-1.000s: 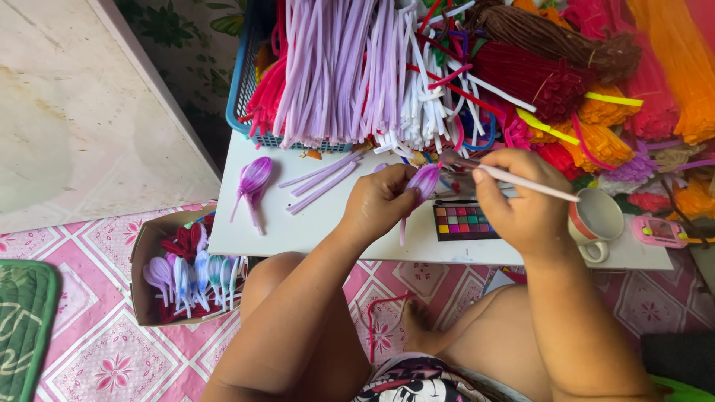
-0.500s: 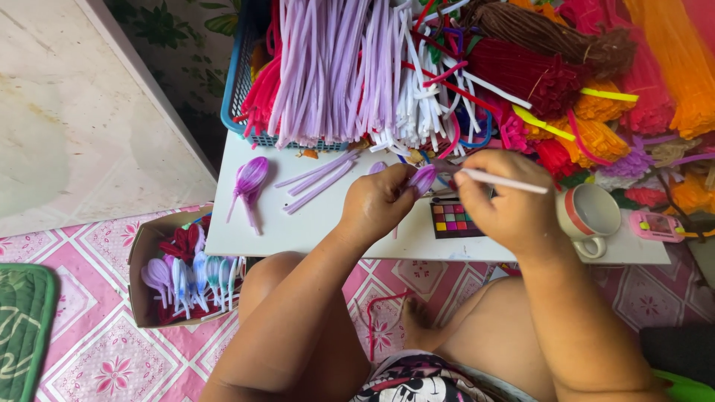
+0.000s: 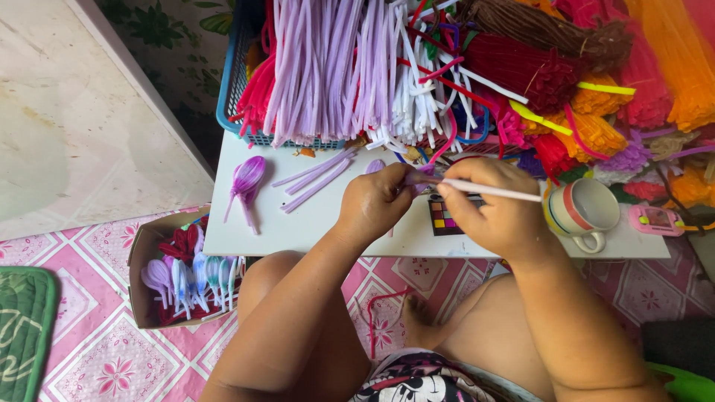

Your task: The person sits on the floor and uses a paintbrush to apply color from a palette onto small purple plastic flower-like objects. They handle the objects one at a time, painting them and placing them into a cardboard box.

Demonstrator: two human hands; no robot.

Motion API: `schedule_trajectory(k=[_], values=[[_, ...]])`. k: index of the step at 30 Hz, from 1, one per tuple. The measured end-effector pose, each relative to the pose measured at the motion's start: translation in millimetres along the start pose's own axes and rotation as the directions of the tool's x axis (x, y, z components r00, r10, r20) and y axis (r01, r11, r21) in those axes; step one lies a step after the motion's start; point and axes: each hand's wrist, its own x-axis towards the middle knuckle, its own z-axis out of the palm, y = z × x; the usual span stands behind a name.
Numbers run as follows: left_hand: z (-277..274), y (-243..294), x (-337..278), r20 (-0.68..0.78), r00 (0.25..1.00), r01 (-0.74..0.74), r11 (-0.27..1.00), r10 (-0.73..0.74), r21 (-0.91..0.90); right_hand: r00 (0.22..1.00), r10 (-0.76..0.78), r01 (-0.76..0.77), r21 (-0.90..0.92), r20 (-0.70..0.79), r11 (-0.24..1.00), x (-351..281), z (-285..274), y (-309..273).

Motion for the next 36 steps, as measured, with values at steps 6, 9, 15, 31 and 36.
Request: schedule_trajectory(k=[6, 9, 15, 31, 36], values=[[2.5, -8.4, 2.0, -0.002, 1.000, 0.007, 1.000, -0.007, 0.020, 0.999, 0.035, -0.035, -0.167, 0.001, 0.985, -19.1, -11.3, 54.8], [-5.0, -3.1, 3.4, 0.012, 1.000, 0.010, 1.000, -0.010, 0.030, 0.957, 0.284, -0.275, -0.128, 0.057, 0.953, -53.2, -18.0, 76.6], [5.2, -12.8, 3.5, 0.001, 0.998, 0.059, 0.998, -0.059, 0.031, 0.846, 0.491, -0.472, -0.138, 0.206, 0.871, -111.8, 11.7, 99.3], [5.6, -12.4, 4.9, 0.014, 0.999, 0.044, 0.997, -0.044, 0.059, 0.870, 0.449, -0.388, -0.279, 0.203, 0.878, -142.9, 36.9, 125.6], [3.7, -9.2, 4.1, 0.022, 1.000, 0.019, 0.999, -0.020, 0.041, 0.853, 0.474, -0.413, -0.272, 0.219, 0.869, -143.1, 39.5, 130.7]])
